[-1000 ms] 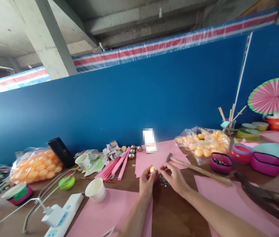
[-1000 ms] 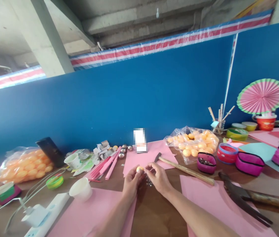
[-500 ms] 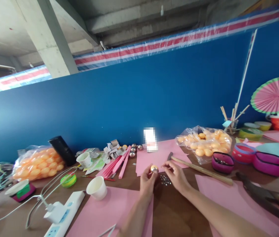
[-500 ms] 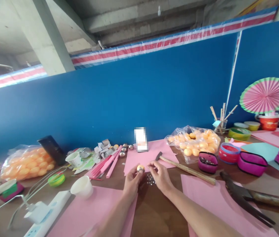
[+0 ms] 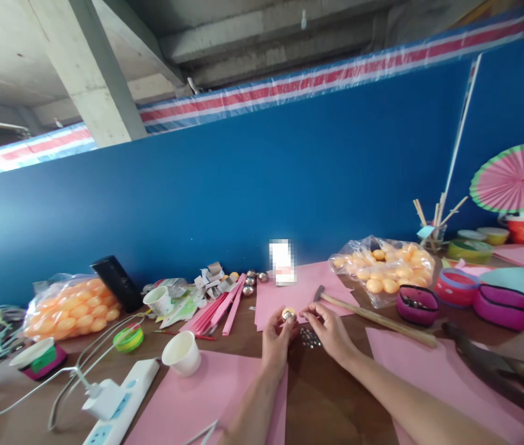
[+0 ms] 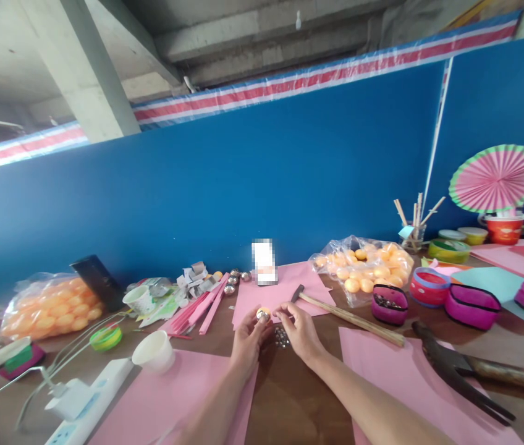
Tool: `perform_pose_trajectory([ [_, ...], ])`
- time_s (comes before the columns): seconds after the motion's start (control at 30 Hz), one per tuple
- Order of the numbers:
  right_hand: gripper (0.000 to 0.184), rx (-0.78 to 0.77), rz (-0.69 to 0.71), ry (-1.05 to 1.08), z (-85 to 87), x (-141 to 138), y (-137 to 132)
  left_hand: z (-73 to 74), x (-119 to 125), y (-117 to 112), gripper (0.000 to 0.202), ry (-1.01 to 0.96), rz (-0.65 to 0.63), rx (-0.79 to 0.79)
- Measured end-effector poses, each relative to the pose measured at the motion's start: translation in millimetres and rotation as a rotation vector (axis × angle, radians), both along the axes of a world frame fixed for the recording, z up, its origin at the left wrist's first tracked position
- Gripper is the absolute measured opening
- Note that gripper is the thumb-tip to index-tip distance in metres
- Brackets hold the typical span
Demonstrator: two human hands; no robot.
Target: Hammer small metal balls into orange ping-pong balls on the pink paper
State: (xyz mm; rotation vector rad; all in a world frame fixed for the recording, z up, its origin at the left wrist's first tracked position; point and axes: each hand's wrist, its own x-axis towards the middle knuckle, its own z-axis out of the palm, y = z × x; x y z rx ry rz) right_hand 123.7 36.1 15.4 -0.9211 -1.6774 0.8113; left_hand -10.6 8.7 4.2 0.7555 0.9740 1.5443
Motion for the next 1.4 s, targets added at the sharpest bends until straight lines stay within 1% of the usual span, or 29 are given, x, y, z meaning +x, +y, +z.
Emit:
perform_pose_trajectory([
  [0.13,0.018,0.008,-0.003,0.001,-0.1,-0.2,0.8,-7.6,-1.2,4.0,0.052,0.01,-0.003,0.024],
  [0.27,0.015,0.028,0.031,-0.014,-0.6,-0.6,0.8,-11.8,-2.2,6.0,0.053,0.059,0.001,0.048],
  [0.57,0.012,-0.014,0.12,0.001,0.1,-4.4,-4.3,-4.4,-1.3,-0.8,0.049,0.089,-0.033,0.061],
  [0.7,0.011,-0.029,0.133,0.007,1.8,-4.9,-5.5,-5.1,-0.8,0.0,0.047,0.091,-0.015,0.06],
  [0.8,0.011,-0.039,0.136,0.012,3.7,-4.6,-6.1,-6.1,-0.4,0.5,0.049,0.068,-0.001,0.057],
  [0.93,0.011,-0.065,0.151,0.004,5.1,-3.4,-7.2,-5.7,-0.2,-0.1,0.052,0.018,-0.027,0.049],
  [1.07,0.012,-0.076,0.168,0.002,6.0,-2.2,-8.8,-3.9,0.4,-0.5,0.049,-0.026,-0.021,0.049],
  [1.4,0.01,-0.058,0.155,-0.015,5.0,-3.0,-8.4,-3.8,0.0,0.0,0.047,-0.017,-0.04,0.063],
])
